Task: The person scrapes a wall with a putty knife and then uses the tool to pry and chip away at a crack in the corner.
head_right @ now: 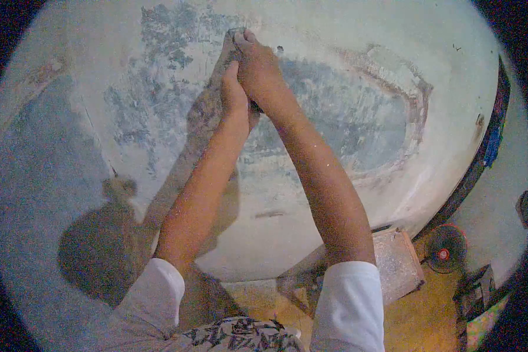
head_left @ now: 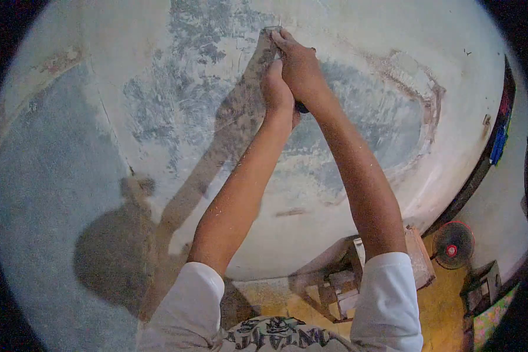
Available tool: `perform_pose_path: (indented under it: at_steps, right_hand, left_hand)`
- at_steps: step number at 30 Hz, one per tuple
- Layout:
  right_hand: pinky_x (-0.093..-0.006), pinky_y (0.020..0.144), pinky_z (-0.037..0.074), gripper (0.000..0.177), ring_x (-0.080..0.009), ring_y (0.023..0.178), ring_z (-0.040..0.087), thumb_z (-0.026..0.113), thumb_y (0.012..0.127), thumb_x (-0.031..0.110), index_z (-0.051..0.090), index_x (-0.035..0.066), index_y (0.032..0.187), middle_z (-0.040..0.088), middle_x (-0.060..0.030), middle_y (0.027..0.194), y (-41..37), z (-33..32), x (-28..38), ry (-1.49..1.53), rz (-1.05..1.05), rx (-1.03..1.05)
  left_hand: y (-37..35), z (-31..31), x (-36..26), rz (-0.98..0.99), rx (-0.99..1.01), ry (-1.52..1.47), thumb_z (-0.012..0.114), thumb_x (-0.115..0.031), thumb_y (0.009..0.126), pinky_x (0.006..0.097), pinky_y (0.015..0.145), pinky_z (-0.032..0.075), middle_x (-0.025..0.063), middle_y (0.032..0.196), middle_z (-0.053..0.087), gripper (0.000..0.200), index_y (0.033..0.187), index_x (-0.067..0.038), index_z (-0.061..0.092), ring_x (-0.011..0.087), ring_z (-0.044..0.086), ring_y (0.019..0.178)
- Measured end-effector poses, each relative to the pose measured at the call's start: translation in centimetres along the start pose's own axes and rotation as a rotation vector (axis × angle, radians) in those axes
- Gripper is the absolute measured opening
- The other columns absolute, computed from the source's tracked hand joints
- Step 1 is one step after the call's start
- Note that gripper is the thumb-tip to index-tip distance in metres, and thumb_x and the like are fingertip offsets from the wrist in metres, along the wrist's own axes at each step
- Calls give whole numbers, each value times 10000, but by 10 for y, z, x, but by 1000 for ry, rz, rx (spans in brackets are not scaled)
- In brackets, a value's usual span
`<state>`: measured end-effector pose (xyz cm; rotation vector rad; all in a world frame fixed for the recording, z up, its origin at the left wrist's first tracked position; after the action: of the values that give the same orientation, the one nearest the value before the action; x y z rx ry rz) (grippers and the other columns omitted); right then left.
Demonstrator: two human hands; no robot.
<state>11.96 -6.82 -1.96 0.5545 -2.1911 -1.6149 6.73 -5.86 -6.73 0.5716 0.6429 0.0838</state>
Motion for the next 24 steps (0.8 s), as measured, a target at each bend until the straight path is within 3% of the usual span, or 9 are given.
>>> perform_pose_path:
  at_steps: [1,4,7,11,16,19,24]
  right_hand:
    - [-424,993,480,527,-412,1184,548,554,827,20,541,71,1352,490,-187,1407,1,1,1,-6,-10,13]
    - [-436,1000,477,519,-418,1167,556,556,831,33,545,75,1348,495,-177,1406,23,-1,8,-11,3,-1]
    - [-448,988,481,504,-418,1136,577,556,837,51,555,84,1339,505,-154,1406,40,2,16,-39,99,92]
    - [-455,984,479,486,-427,1129,578,535,839,28,560,53,1324,507,-192,1391,-7,5,16,-13,66,53]
    - [-465,987,474,501,-438,1139,572,525,827,-9,549,21,1326,486,-242,1392,9,1,17,34,-13,-24]
    - [-480,932,508,490,-432,1088,608,599,835,98,511,-34,1299,464,-257,1416,2,-2,14,-50,-14,35]
    - [-465,960,485,539,-428,1136,575,570,814,21,517,15,1350,438,-193,1458,-5,-1,16,-86,54,90]
  left_hand:
    - [-3,3,-2,12,-5,-5,405,-408,959,444,913,500,163,1175,628,524,1257,-2,547,314,624,1046]
    - [21,5,-13,36,67,-83,429,-372,966,402,888,485,145,1184,622,466,1206,0,574,260,612,1072]
    - [1,21,-41,-57,81,-100,406,-378,976,409,928,476,146,1210,616,480,1233,-6,568,273,606,1100]
    - [-8,-11,-7,-49,-30,-47,408,-386,983,415,938,470,131,1215,617,476,1248,-23,563,266,603,1103]
    - [-12,4,-26,-65,11,-4,403,-383,990,416,950,467,105,1245,611,465,1282,-53,551,252,603,1109]
    - [-3,-6,-18,-136,111,-2,399,-388,997,411,960,468,100,1258,607,468,1298,-60,543,247,601,1119]
    - [4,-14,-8,-212,100,-21,369,-371,1008,413,961,479,100,1256,610,438,1300,-93,540,251,599,1133]
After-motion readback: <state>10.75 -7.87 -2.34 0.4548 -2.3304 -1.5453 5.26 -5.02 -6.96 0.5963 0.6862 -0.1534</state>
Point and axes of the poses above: each hand's wrist, its own y-axis towards the middle knuckle, its own z-axis out of the palm, x = y × z, the point moved 3 cm from there along y, towards the middle knuckle
